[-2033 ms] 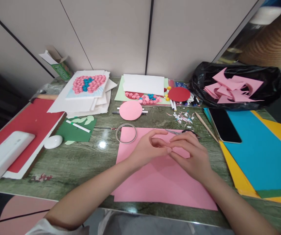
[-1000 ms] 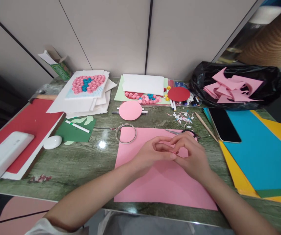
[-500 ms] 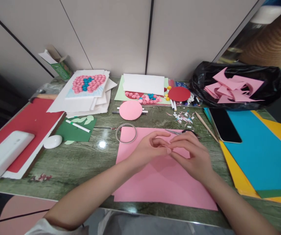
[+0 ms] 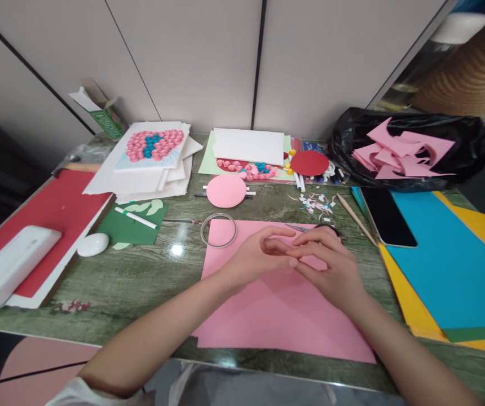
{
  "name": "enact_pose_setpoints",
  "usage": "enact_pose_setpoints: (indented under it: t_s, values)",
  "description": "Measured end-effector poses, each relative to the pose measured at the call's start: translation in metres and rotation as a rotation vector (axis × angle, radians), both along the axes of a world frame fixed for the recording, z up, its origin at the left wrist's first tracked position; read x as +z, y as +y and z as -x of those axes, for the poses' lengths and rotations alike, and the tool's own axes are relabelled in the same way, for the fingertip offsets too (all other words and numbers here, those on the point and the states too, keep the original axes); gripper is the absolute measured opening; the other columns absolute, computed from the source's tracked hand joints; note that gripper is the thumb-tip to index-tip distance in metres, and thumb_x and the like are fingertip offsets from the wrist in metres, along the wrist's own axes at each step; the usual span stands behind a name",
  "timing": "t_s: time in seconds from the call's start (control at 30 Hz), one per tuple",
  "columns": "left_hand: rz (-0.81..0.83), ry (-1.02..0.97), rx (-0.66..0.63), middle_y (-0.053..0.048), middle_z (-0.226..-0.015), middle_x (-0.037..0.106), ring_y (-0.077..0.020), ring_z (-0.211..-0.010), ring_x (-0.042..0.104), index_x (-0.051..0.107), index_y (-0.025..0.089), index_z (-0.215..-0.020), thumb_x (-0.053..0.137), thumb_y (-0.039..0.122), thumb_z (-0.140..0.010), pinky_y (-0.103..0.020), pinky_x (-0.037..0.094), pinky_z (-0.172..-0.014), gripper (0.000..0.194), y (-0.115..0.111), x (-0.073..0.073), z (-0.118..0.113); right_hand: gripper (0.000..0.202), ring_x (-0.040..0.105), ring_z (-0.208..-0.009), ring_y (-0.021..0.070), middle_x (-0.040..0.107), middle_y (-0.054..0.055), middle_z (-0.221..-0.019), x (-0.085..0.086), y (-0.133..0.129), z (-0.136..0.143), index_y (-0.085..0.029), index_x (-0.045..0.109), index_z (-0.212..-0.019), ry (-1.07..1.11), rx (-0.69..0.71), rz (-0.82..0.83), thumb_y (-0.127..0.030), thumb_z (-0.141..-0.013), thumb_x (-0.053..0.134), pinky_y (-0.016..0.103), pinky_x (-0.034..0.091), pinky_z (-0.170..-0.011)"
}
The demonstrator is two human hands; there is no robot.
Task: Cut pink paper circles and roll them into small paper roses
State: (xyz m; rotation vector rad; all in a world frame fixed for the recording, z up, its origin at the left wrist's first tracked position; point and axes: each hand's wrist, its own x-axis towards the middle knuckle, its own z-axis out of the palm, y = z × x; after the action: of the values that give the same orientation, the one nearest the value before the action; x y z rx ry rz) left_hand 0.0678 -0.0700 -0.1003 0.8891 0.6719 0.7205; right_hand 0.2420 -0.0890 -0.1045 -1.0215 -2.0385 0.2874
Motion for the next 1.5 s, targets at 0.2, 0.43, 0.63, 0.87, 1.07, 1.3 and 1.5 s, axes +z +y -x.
enact_pose_setpoints:
  t_s: [0.2, 0.43, 0.63, 0.87, 1.07, 1.3, 1.5]
  values:
    - [0.106, -0.121, 0.053, -0.007, -0.085, 0.070, -0.0187, -0.089, 0.063, 0.058, 0.016, -0.107, 0.074, 0.014, -0.067, -0.036, 0.043, -0.086, 0.043, -0.013, -0.005, -0.012, 0.016, 0.054, -0.078, 0.0186, 0.059, 0.002, -0.081, 0.002, -0.001, 0.002, -0.021, 0.051, -0.072, 0.025, -0.015, 0.009, -0.018, -0.079, 0.065, 0.036, 0.041, -0.068]
    - [0.164, -0.115, 0.107, -0.002, -0.077, 0.067, -0.0121, -0.077, 0.061, 0.062, 0.017, -0.100, 0.077, 0.013, -0.062, -0.028, 0.044, -0.079, 0.041, -0.013, -0.004, -0.012, 0.014, 0.054, -0.075, 0.0185, 0.058, 0.002, -0.077, 0.003, -0.001, 0.004, -0.022, 0.052, -0.072, 0.011, -0.034, 0.006, -0.017, -0.079, 0.064, 0.036, 0.042, -0.067]
    - [0.131, -0.062, 0.118, 0.003, -0.070, 0.066, -0.0087, -0.065, 0.060, 0.061, 0.019, -0.098, 0.076, 0.014, -0.062, -0.026, 0.044, -0.073, 0.040, -0.006, -0.001, -0.005, 0.014, 0.054, -0.080, 0.0190, 0.060, 0.003, -0.084, 0.006, -0.003, 0.002, -0.024, 0.062, -0.087, 0.039, -0.015, 0.008, -0.014, -0.077, 0.066, 0.037, 0.044, -0.071]
    - [-0.062, 0.072, -0.050, 0.003, -0.069, 0.063, -0.0095, -0.068, 0.059, 0.062, 0.020, -0.098, 0.073, 0.013, -0.064, -0.026, 0.044, -0.073, 0.036, 0.007, 0.006, 0.007, 0.022, 0.056, -0.090, 0.0194, 0.062, 0.005, -0.096, 0.001, -0.002, 0.000, -0.028, 0.063, -0.100, -0.044, 0.077, 0.043, -0.015, -0.083, 0.060, 0.038, 0.045, -0.076]
    - [-0.203, 0.227, -0.114, 0.003, -0.072, 0.060, -0.0099, -0.071, 0.057, 0.061, 0.020, -0.101, 0.071, 0.010, -0.063, -0.025, 0.043, -0.072, 0.040, 0.012, 0.006, 0.014, 0.020, 0.057, -0.090, 0.0195, 0.064, 0.004, -0.096, -0.003, -0.001, 0.001, -0.028, 0.066, -0.096, -0.114, 0.132, 0.068, -0.014, -0.085, 0.057, 0.038, 0.044, -0.076]
    - [0.066, -0.060, 0.041, -0.002, -0.076, 0.068, -0.0156, -0.078, 0.064, 0.061, 0.018, -0.100, 0.076, 0.015, -0.062, -0.034, 0.044, -0.082, 0.041, -0.002, -0.001, -0.004, 0.011, 0.055, -0.081, 0.0198, 0.061, 0.003, -0.085, 0.000, -0.002, 0.002, -0.026, 0.064, -0.084, -0.009, -0.039, -0.006, -0.016, -0.080, 0.063, 0.037, 0.044, -0.070]
    - [0.139, -0.148, 0.118, -0.005, -0.081, 0.070, -0.0182, -0.085, 0.064, 0.061, 0.016, -0.102, 0.077, 0.016, -0.062, -0.036, 0.043, -0.085, 0.043, -0.015, -0.009, -0.013, 0.012, 0.055, -0.076, 0.0189, 0.059, 0.003, -0.080, -0.001, -0.001, 0.003, -0.022, 0.055, -0.074, 0.010, -0.043, -0.014, -0.018, -0.079, 0.065, 0.036, 0.043, -0.066]
